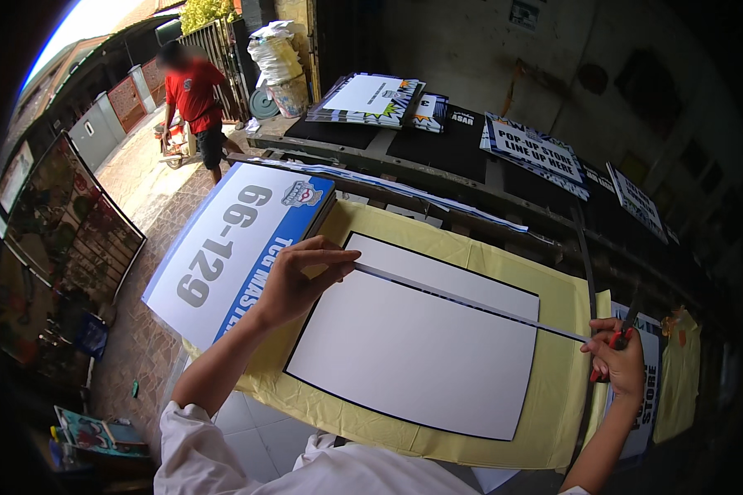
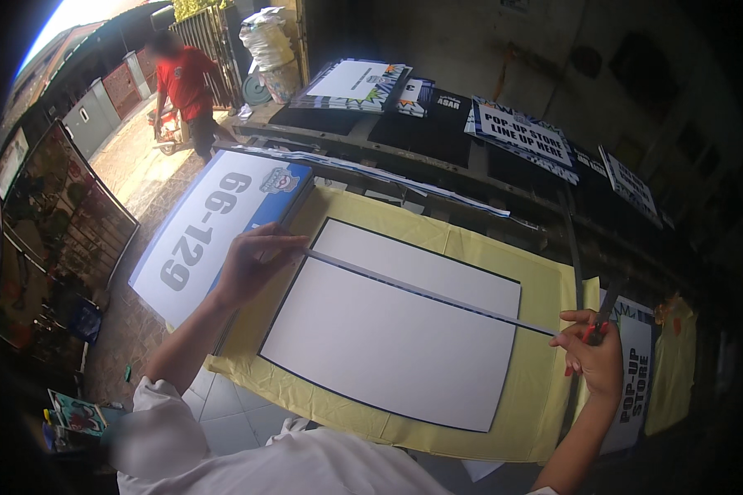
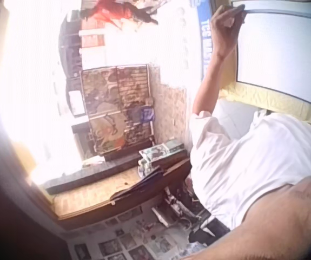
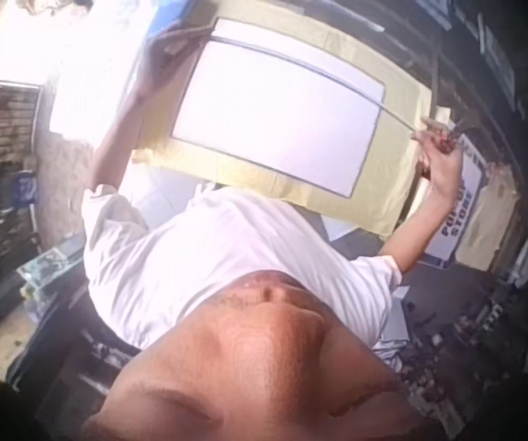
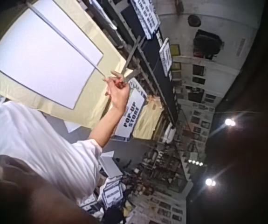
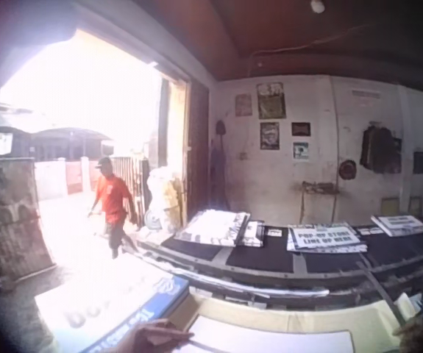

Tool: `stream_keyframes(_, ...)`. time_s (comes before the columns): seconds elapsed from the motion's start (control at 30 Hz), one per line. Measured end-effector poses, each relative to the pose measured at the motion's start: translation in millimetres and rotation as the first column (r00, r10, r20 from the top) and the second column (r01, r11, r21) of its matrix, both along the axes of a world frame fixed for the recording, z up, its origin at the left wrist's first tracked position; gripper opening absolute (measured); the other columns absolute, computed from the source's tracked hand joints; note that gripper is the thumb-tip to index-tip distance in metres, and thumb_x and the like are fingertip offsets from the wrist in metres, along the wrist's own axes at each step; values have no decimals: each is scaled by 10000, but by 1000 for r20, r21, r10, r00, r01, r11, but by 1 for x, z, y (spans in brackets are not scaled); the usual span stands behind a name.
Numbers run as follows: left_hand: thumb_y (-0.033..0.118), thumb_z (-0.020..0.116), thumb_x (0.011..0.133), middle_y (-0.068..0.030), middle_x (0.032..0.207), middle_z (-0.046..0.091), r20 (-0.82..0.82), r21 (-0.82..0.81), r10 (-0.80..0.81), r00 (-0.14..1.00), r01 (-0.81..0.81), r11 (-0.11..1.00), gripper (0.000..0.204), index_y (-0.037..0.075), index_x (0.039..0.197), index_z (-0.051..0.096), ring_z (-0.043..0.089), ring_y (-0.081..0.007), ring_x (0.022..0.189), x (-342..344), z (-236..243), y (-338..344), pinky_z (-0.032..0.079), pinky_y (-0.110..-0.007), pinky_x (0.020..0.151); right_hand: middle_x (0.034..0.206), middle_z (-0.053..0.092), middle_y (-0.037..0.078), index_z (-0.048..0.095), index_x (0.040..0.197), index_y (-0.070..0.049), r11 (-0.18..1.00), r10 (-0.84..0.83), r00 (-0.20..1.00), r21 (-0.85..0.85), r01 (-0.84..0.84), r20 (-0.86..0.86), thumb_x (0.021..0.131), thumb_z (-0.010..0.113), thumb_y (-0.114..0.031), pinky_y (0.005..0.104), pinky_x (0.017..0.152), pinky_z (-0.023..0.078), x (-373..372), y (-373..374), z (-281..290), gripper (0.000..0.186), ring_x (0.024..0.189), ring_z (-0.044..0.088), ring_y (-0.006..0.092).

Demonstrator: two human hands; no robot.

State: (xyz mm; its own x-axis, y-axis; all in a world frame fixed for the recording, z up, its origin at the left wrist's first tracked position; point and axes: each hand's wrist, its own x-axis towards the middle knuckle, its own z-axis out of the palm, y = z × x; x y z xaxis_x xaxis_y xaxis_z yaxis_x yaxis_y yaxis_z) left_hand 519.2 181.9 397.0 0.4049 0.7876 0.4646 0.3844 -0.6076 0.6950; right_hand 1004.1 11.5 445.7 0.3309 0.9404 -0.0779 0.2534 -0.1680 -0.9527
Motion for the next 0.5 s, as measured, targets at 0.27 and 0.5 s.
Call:
stream_keyframes(0.27,209,832,895,-63,954,772,75,-457,189,979,-134,879,242,11,1025,782,719,-128,885,-28,-40,130,562,-274,833,784,732,93,694,920,31,991,41,998,-128,-35,47,886,800,-82,239,467,420,-11,132,-57,159,484,476,55)
stream_keyframes(0.5,239,824,902,-18,851,725,3,-625,165,986,-127,771,290,27,1095,778,637,-74,755,-10,-105,302,522,-254,709,681,631,12,722,934,13,979,-74,991,-183,94,113,858,843,-147,260,471,398,4,300,-143,214,490,479,65)
